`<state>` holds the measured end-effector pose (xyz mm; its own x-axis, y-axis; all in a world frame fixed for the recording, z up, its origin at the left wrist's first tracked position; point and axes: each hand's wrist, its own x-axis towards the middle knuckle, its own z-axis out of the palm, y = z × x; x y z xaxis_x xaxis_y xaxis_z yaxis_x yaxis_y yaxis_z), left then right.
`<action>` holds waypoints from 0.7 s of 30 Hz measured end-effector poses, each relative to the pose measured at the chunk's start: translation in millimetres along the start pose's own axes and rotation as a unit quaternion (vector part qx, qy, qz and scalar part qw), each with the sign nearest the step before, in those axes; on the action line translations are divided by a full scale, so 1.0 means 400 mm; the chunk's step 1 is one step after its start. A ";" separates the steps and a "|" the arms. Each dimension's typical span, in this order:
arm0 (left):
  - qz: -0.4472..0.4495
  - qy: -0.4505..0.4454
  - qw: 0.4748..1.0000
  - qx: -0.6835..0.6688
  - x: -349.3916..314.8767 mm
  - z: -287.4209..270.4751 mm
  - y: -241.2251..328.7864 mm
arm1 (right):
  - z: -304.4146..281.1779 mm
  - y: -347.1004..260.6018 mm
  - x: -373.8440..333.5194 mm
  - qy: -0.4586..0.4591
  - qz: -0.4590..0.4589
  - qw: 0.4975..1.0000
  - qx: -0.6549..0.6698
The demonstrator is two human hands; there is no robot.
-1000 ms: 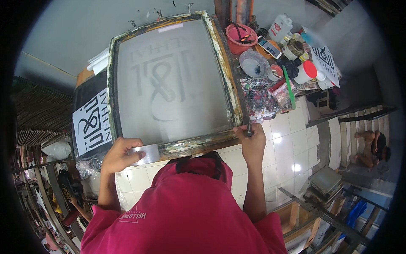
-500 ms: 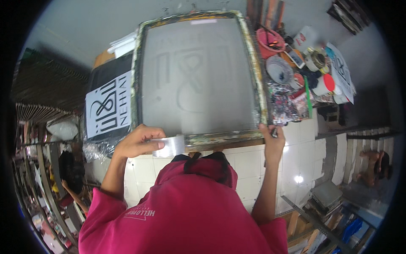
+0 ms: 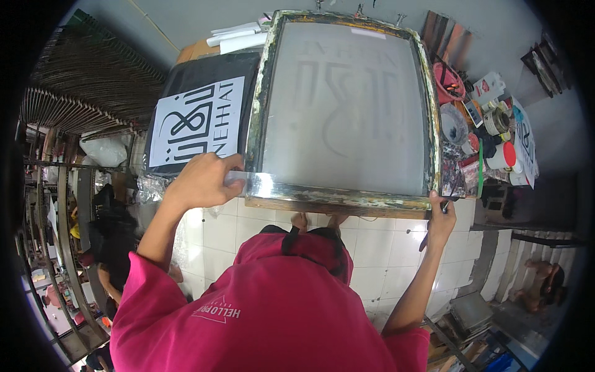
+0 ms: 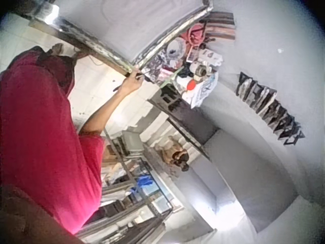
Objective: The person applies adhesive tape to the edges of a screen printing frame using a roll of tape and scissors.
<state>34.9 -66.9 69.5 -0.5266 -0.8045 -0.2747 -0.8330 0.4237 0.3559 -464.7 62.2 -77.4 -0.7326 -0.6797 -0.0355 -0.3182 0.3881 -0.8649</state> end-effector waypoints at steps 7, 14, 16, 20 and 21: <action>0.115 0.061 0.991 -0.031 -0.024 0.015 -0.031 | -0.077 -0.109 -0.170 -0.096 0.092 0.978 0.159; 0.116 -0.007 0.992 -0.046 -0.017 -0.004 -0.043 | 0.065 -0.309 -0.426 -0.290 0.145 0.878 0.351; 0.083 -0.037 0.996 -0.024 -0.014 -0.013 -0.029 | 0.146 -0.363 -0.481 -0.346 0.141 0.913 0.165; 0.052 -0.079 0.995 0.032 0.001 -0.019 0.001 | 0.272 -0.417 -0.563 -0.386 -0.048 0.921 -0.015; 0.056 -0.082 0.994 0.044 0.005 -0.014 0.006 | 0.293 -0.415 -0.579 -0.382 -0.112 0.917 -0.028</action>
<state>32.8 -69.7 74.8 -0.6310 -0.6753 -0.3818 -0.7757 0.5471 0.3146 -171.7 82.6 15.7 -0.0168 -0.9757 -0.2185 -0.4545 0.2021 -0.8675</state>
